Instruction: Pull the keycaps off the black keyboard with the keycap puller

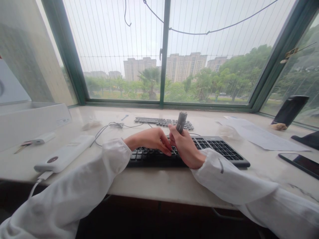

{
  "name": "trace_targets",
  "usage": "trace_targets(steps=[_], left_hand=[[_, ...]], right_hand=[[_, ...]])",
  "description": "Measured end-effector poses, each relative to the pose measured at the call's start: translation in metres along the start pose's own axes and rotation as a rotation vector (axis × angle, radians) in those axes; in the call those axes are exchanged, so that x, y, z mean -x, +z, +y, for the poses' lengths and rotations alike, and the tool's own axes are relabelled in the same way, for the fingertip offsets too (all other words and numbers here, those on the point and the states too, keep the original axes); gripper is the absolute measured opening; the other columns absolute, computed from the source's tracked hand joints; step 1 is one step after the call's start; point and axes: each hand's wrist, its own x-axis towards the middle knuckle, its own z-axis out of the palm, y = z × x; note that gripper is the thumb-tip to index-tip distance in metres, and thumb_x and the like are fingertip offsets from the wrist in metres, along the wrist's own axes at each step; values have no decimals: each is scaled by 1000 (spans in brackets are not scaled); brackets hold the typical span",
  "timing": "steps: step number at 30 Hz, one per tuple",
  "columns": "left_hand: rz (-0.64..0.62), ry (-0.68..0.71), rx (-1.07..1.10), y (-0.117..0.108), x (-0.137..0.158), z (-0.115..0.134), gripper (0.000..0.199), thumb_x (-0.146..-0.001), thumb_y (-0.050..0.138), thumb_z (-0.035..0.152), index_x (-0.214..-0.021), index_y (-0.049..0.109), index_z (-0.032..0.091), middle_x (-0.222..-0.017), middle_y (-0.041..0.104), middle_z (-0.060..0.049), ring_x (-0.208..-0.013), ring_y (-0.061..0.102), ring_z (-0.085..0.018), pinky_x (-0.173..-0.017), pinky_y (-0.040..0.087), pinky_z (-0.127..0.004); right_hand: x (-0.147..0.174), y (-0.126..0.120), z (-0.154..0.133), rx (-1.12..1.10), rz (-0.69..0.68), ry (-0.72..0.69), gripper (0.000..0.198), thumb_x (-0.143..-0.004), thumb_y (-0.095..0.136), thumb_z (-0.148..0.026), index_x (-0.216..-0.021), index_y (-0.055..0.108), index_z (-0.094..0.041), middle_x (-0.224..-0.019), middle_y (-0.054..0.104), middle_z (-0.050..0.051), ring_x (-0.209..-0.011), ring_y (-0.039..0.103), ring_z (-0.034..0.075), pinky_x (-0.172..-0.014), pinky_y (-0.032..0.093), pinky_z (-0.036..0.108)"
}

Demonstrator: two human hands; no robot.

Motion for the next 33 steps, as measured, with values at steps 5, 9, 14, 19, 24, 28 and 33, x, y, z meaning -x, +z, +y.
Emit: trace_targets(steps=[5, 9, 14, 19, 24, 28, 33], left_hand=[[8, -53, 11, 1, 2, 4, 28, -58, 77, 40, -82, 78, 24, -74, 73, 2, -69, 61, -14, -62, 39, -22], [-2, -101, 43, 1, 6, 10, 27, -57, 77, 39, -79, 78, 22, -65, 69, 3, -58, 52, -10, -54, 35, -21], [-20, -142, 201, 4, 4, 6, 29, -54, 79, 39, -76, 77, 21, -57, 63, 4, -52, 46, -9, -48, 31, -21], [-29, -139, 215, 6, -1, -3, 34, -53, 79, 41, -81, 78, 21, -68, 68, 2, -58, 48, -10, -49, 31, -22], [-25, -173, 152, 5, -2, -1, 39, -53, 79, 45, -86, 77, 23, -69, 69, 1, -64, 51, -12, -51, 32, -22], [-25, -142, 127, 3, -1, -1, 36, -54, 78, 45, -83, 78, 25, -68, 69, 2, -66, 53, -13, -56, 34, -23], [-21, -112, 152, 4, -1, -4, 33, -53, 78, 44, -80, 78, 25, -65, 68, 3, -67, 55, -14, -61, 37, -24]], right_hand=[[5, 0, -2, 28, -21, 18, 41, -79, 58, -50, -58, 40, -20, -49, 32, -8, -43, 28, 7, -40, 23, 22], [8, -1, -1, 170, -51, -54, 43, -80, 54, -56, -60, 42, -20, -52, 38, -6, -48, 33, 8, -45, 29, 23], [8, -1, 0, 262, -67, -116, 47, -77, 54, -60, -58, 40, -20, -50, 38, -5, -49, 34, 9, -48, 30, 24], [6, 0, 0, 162, -23, -63, 45, -78, 56, -58, -58, 42, -20, -49, 36, -6, -46, 30, 8, -44, 27, 23], [3, 1, 1, -95, 31, 30, 44, -71, 66, -53, -60, 39, -21, -50, 30, -9, -43, 23, 6, -40, 22, 23], [-2, -1, 3, -200, 50, 56, 42, -69, 70, -47, -61, 38, -21, -51, 28, -10, -44, 22, 6, -40, 21, 22], [-6, -2, 7, -144, 7, 82, 43, -72, 66, -50, -61, 35, -22, -50, 27, -10, -43, 21, 6, -39, 21, 23]])
